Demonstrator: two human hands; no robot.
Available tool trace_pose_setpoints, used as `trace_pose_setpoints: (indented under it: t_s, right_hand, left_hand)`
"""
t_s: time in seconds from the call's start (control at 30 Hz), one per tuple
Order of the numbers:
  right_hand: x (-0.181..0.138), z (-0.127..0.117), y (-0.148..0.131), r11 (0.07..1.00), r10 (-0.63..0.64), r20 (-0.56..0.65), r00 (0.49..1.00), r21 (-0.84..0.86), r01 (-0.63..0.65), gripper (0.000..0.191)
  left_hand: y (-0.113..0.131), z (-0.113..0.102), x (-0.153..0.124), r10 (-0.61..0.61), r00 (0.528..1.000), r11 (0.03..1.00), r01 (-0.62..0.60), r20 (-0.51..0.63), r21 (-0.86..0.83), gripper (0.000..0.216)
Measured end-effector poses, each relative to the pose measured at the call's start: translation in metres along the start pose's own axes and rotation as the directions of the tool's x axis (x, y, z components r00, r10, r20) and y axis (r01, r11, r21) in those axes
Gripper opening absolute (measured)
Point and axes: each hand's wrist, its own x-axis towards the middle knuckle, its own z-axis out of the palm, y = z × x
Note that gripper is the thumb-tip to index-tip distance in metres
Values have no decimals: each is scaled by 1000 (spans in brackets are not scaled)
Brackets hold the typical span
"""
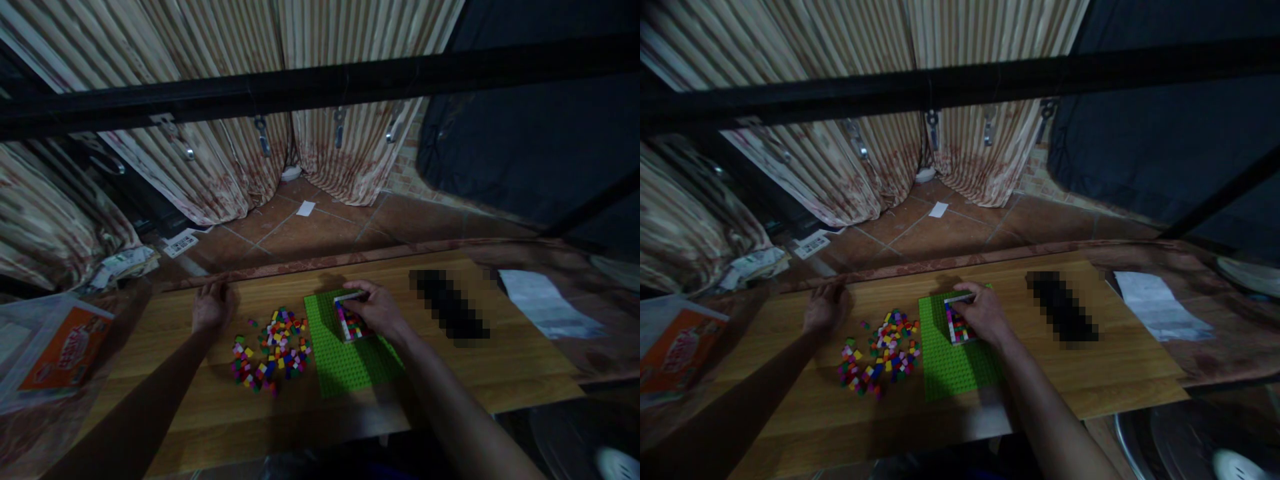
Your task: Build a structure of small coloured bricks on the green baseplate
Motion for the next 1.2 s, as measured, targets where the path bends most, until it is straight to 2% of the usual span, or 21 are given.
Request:
trace_pose_setpoints:
  t_s: [0.1, 0.37, 0.7, 1.1, 1.2]
  right_hand:
    - [1, -1, -1, 1000, 17, 0, 1000, 0, -17, 41]
    - [2, 2, -5, 999, 19, -36, 999, 34, -17, 36]
    - [3, 3, -7, 993, 93, -17, 995, 72, -92, 35]
    - [-1, 6, -2, 998, 18, -38, 999, 61, -15, 31]
    - [-2, 5, -1, 994, 12, -27, 1000, 111, -9, 33]
  left_hand:
    - [2, -2, 0, 12, 1000, 1000, -12, 5, -13, 43]
    - [4, -4, -1, -13, 1000, 1000, 13, 9, 9, 42]
    - [3, -3, -1, 8, 1000, 1000, -8, 10, 20, 43]
    - [2, -2, 0, -7, 1000, 1000, 7, 24, 2, 42]
    - [2, -2, 0, -1, 1000, 1000, 1, 18, 11, 44]
